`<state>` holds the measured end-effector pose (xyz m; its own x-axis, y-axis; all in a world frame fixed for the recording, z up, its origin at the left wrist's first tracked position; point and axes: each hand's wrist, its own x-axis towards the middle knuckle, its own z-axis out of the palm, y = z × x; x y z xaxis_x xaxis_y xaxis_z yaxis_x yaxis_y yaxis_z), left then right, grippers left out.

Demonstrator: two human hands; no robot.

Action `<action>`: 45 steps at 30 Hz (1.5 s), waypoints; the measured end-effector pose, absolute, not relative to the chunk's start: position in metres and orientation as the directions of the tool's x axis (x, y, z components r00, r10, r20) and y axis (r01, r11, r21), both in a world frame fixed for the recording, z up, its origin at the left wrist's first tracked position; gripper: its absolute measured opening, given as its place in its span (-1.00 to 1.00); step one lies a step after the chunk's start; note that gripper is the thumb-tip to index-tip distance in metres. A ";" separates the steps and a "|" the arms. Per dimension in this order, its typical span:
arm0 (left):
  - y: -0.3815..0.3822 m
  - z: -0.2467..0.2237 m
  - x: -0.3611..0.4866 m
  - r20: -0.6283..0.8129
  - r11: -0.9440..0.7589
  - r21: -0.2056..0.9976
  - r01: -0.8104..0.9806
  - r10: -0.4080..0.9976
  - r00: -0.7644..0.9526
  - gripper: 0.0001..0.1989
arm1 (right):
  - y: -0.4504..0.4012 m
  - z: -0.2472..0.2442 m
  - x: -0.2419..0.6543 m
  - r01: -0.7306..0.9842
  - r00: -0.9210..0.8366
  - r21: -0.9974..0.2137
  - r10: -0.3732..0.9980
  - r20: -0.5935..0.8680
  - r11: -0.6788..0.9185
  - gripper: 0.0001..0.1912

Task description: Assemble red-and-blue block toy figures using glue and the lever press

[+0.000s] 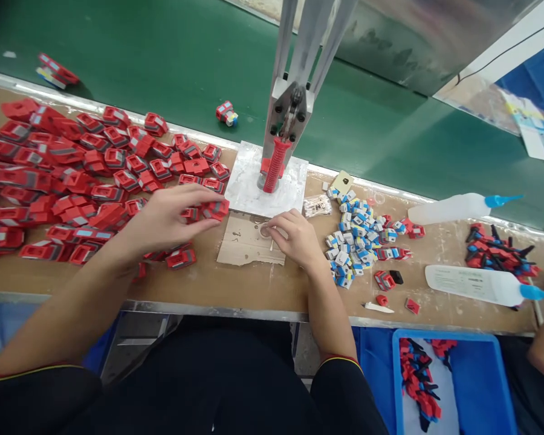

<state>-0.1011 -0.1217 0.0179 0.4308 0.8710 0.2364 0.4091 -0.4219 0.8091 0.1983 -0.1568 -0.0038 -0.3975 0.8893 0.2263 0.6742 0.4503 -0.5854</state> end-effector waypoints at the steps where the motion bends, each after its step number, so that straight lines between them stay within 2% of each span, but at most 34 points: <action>1: -0.125 0.021 -0.096 0.233 -0.336 0.902 0.271 0.908 0.349 -0.67 | -0.157 -0.006 0.198 0.669 -0.385 -0.595 0.892 0.235 0.445 -0.81; 2: -0.128 0.021 -0.090 0.202 -0.243 0.962 0.123 0.940 0.277 -0.61 | -0.157 -0.008 0.199 0.666 -0.374 -0.604 0.897 0.237 0.437 -0.82; 4: -0.131 0.016 -0.076 0.088 -0.064 0.990 -0.126 0.977 0.196 -0.57 | -0.158 -0.010 0.200 0.663 -0.349 -0.623 0.908 0.232 0.414 -0.84; 8: -0.130 -0.009 -0.056 -0.120 0.175 0.922 -0.344 0.977 0.175 -0.52 | -0.163 -0.010 0.200 0.628 -0.252 -0.703 0.942 0.222 0.333 -0.86; 12: -0.137 -0.026 -0.055 -0.207 0.264 0.875 -0.405 0.962 0.178 -0.56 | -0.165 -0.010 0.199 0.563 -0.187 -0.777 0.959 0.213 0.282 -0.91; 16: -0.145 -0.029 -0.056 -0.243 0.314 0.868 -0.385 0.944 0.223 -0.62 | -0.167 -0.006 0.199 0.438 -0.078 -0.870 0.974 0.211 0.224 -0.90; 19: -0.148 -0.028 -0.055 -0.274 0.358 0.845 -0.398 0.928 0.252 -0.62 | -0.169 0.003 0.199 0.247 0.074 -0.949 0.972 0.222 0.198 -0.81; 24: -0.152 -0.027 -0.049 -0.289 0.401 0.791 -0.462 0.911 0.295 -0.54 | -0.168 0.017 0.193 0.047 0.264 -0.978 0.941 0.211 0.206 -0.61; 26: -0.154 -0.028 -0.047 -0.247 0.367 0.800 -0.474 0.922 0.297 -0.48 | -0.166 0.017 0.189 -0.024 0.299 -0.975 0.932 0.203 0.220 -0.57; 28: -0.156 -0.030 -0.045 -0.160 0.255 0.858 -0.446 0.958 0.239 -0.43 | -0.165 0.014 0.184 -0.109 0.322 -0.960 0.923 0.213 0.259 -0.57; 32: -0.159 -0.030 -0.045 0.113 -0.099 0.972 -0.213 0.992 0.056 -0.50 | -0.164 0.006 0.178 -0.234 0.326 -0.930 0.924 0.200 0.284 -0.61; 36: -0.162 -0.030 -0.044 0.327 -0.326 0.945 -0.022 0.940 0.101 -0.61 | -0.167 0.003 0.172 -0.247 0.337 -0.931 0.925 0.177 0.268 -0.59; 41: -0.168 -0.029 -0.040 0.402 -0.427 0.902 0.061 0.885 0.236 -0.67 | -0.174 -0.001 0.163 -0.189 0.296 -0.949 0.936 0.191 0.254 -0.55; 45: -0.170 -0.025 -0.040 0.404 -0.426 0.904 0.047 0.884 0.236 -0.66 | -0.178 -0.005 0.160 -0.145 0.241 -0.955 0.946 0.218 0.257 -0.60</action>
